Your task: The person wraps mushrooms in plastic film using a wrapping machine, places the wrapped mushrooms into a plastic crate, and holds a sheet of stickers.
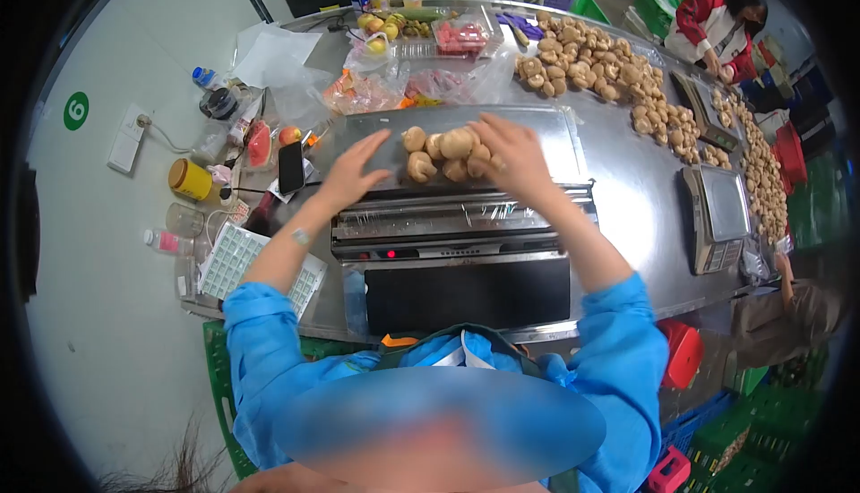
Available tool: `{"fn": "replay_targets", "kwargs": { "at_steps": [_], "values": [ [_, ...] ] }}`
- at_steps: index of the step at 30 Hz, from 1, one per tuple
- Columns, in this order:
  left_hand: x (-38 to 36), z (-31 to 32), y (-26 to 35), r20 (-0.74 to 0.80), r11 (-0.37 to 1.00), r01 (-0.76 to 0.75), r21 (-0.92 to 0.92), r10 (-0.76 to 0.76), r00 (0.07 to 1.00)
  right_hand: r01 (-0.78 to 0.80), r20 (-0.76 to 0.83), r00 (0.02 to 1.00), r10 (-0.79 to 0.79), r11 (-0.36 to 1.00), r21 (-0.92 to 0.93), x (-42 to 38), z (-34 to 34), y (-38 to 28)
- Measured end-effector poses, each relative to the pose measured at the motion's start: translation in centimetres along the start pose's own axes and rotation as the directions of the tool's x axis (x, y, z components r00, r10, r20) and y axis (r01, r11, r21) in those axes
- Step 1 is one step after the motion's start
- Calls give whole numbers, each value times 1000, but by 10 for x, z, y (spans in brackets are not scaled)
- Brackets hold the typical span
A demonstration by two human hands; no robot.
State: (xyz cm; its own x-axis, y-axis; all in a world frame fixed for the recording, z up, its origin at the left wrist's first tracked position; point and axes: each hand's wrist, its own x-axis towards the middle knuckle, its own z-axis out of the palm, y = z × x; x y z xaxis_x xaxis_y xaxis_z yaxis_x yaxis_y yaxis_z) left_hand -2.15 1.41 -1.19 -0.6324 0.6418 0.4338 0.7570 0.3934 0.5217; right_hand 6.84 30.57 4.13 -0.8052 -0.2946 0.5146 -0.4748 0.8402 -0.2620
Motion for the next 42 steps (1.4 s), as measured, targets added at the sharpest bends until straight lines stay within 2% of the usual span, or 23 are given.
{"fn": "replay_targets", "kwargs": {
  "at_steps": [1, 2, 3, 5, 7, 12, 14, 15, 20, 21, 24, 26, 27, 28, 30, 32, 34, 36, 37, 38, 39, 40, 42],
  "values": [
    [-15, -16, -7, 174, 997, -43, 69, 30, 984, 25, -39, 999, -24, 999, 29, -16, -14, 14],
    [-29, -31, -15, 344, 987, -100, 128, 50, 937, 10, 90, 996, -13, 999, 34, -34, -30, 29],
    [-39, -44, -17, 355, 988, -100, 120, 51, 933, 111, 224, 970, -93, 992, -67, -56, -37, 56],
    [-52, -60, -15, 636, 710, -605, 359, 288, 716, 251, 453, 875, -172, 961, -120, -78, -51, 79],
    [-51, -60, -11, 624, 644, -655, 396, 335, 707, 381, 615, 763, -199, 907, -179, -87, -48, 89],
    [-52, -33, -17, 565, 594, -727, 344, 487, 666, 444, 565, 750, -345, 895, -43, -84, -4, 79],
    [-64, -34, -21, 576, 712, -598, 367, 331, 747, 363, 351, 866, -355, 931, 45, -87, 14, 73],
    [-63, -30, -18, 526, 691, -597, 409, 356, 772, 304, 230, 917, -325, 945, 124, -88, 17, 66],
    [-49, -4, -13, 501, 680, -620, 392, 408, 764, 156, 190, 965, -183, 977, 148, -88, 20, 61],
    [-52, 0, -10, 499, 684, -616, 391, 405, 766, 28, 197, 978, -71, 977, 213, -93, 20, 61],
    [-55, -9, 41, -2, 947, -258, 192, 264, 965, -414, 382, 869, 315, 885, 211, -120, -12, 46],
    [-52, -18, 71, -196, 978, -17, -209, -25, 980, -627, 491, 748, 446, 234, 743, -145, -31, 64],
    [-32, -34, 83, -140, 764, 46, -644, -177, 974, -393, 277, 848, 452, 187, 900, -122, -49, 66],
    [-13, -48, 94, -6, 356, 102, -929, -288, 957, -137, 59, 877, 476, 132, 982, -94, -72, 63],
    [60, -32, 90, -454, 678, -98, -729, -371, 810, 39, -219, 609, 762, 247, 968, -29, -78, 50],
    [115, 3, 37, -518, 702, -125, -702, -383, 765, 33, -221, 626, 748, 258, 966, 22, -34, 91],
    [113, 43, -40, -352, 958, 263, -117, -287, 891, -295, -183, 746, 640, 564, 772, 30, 59, 182],
    [86, 79, -82, -34, 974, 227, 9, -226, 973, -475, 92, 877, 471, 828, 299, 26, 82, 149],
    [83, 81, -86, -37, 975, 221, 13, -221, 975, -230, 33, 973, 227, 958, 174, 21, 92, 149],
    [79, 81, -89, -74, 985, 38, 166, -26, 997, 30, 10, 999, -31, 999, 37, 17, 102, 149],
    [73, 83, -89, -80, 940, -137, 312, 170, 982, 44, -51, 998, -45, 998, -34, 11, 105, 150],
    [66, 79, -83, -74, 943, -133, 306, 163, 984, 36, -43, 998, -37, 999, -29, 5, 99, 142],
    [58, 64, -70, 138, 984, 19, -178, 5, 990, -304, 267, 937, 225, 902, 308, -4, 80, 125]
  ]
}}
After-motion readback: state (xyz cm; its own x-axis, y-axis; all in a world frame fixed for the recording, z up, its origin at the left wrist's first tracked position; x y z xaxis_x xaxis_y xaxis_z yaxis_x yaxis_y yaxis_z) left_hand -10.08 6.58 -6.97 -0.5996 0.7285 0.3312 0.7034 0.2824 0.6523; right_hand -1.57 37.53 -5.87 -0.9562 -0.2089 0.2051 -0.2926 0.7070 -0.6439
